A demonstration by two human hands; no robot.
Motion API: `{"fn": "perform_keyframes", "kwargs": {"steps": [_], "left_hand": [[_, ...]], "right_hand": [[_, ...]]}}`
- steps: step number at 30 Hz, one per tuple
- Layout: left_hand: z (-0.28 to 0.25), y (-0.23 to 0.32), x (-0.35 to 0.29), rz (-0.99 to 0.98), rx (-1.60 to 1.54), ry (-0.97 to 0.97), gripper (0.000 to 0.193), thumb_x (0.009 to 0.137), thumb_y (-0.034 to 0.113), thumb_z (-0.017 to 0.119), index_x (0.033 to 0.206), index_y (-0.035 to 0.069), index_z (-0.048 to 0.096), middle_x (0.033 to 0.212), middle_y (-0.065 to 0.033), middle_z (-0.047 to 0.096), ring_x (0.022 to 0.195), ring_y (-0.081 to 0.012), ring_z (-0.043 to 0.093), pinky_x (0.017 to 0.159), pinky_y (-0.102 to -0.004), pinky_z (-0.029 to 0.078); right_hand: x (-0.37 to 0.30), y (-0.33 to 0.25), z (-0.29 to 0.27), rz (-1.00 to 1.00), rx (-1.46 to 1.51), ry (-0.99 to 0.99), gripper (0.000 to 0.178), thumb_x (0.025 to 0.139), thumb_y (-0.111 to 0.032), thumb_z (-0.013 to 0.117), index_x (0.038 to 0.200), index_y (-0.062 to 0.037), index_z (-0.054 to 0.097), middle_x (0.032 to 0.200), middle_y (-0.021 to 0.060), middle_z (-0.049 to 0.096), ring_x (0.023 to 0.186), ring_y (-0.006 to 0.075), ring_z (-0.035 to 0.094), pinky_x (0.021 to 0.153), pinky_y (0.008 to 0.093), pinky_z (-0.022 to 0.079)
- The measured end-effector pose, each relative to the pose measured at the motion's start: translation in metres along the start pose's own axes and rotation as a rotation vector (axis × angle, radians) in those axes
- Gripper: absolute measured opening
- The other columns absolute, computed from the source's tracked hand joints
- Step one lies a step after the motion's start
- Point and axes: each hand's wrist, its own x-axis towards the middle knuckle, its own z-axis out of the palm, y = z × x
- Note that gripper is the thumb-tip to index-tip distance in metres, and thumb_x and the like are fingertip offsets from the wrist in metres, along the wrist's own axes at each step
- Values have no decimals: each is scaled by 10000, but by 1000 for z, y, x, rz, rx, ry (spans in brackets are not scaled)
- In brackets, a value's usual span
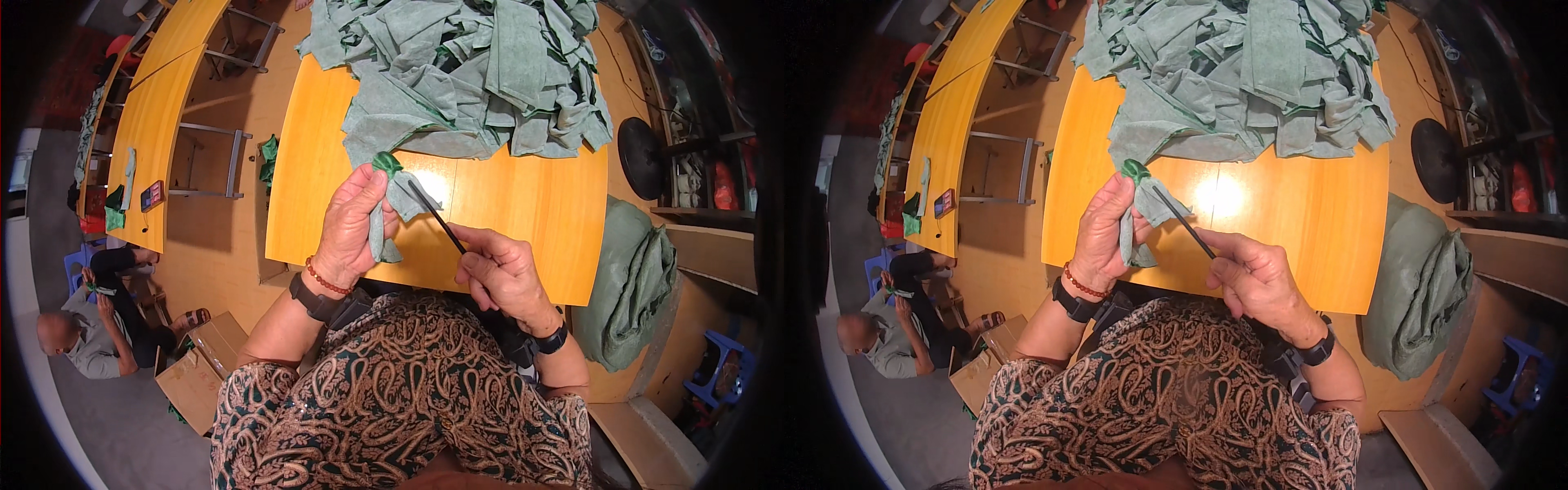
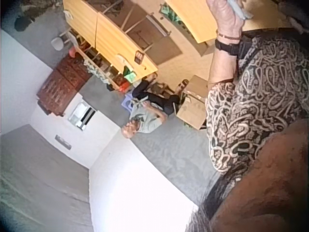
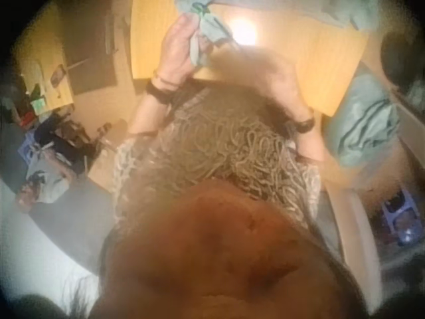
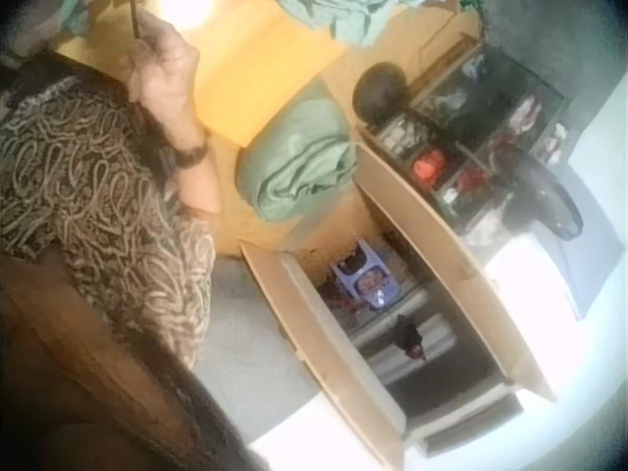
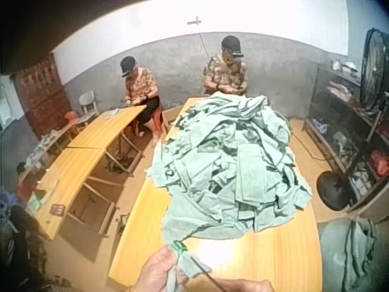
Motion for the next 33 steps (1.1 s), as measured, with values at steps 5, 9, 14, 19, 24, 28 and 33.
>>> {"fn": "perform_keyframes", "kwargs": {"steps": [5,9,14,19,24,28,33], "left_hand": [[-2,1,2,-33,57,-53,192,1006,214,567,1135,72,582,727,21,514,553,-47,406,469,-184,300],[-2,8,0,-65,121,-83,242,1003,208,571,1183,47,581,705,24,497,540,-45,393,470,-188,302],[-6,14,0,-140,100,-160,253,1008,226,563,1175,37,579,690,32,474,529,-41,375,470,-190,302],[-5,13,-3,-173,147,-211,287,1015,283,550,1158,36,582,664,51,446,515,-35,350,463,-189,285],[7,1,-13,-210,294,-233,339,1015,348,541,1149,42,590,625,74,405,514,-24,327,455,-187,265],[13,1,-14,-261,303,-294,361,1019,367,527,1184,50,575,622,81,400,516,-22,326,458,-179,255],[25,-4,-8,-105,191,-89,346,1032,331,509,1258,71,532,703,54,445,542,-26,346,466,-175,297]], "right_hand": [[11,5,-8,-11,-16,-37,365,971,11,509,1317,-60,600,742,66,644,431,42,485,416,186,398],[15,8,-7,3,8,-50,358,969,8,526,1310,-64,608,735,64,640,433,41,477,416,185,396],[17,9,-7,-23,-10,-80,351,970,26,527,1307,-38,601,720,79,637,434,41,466,410,182,373],[18,4,-11,41,61,-124,338,967,19,531,1292,-27,609,710,76,626,433,36,466,411,177,368],[21,0,-13,85,200,-168,312,964,22,532,1260,-18,621,719,81,629,429,31,447,397,176,343],[25,2,-12,12,255,-179,300,969,1,526,1252,-33,622,724,65,623,433,33,448,386,174,327],[26,5,4,6,350,-73,334,984,-37,514,1313,-65,570,743,43,615,429,46,461,370,174,319]]}}
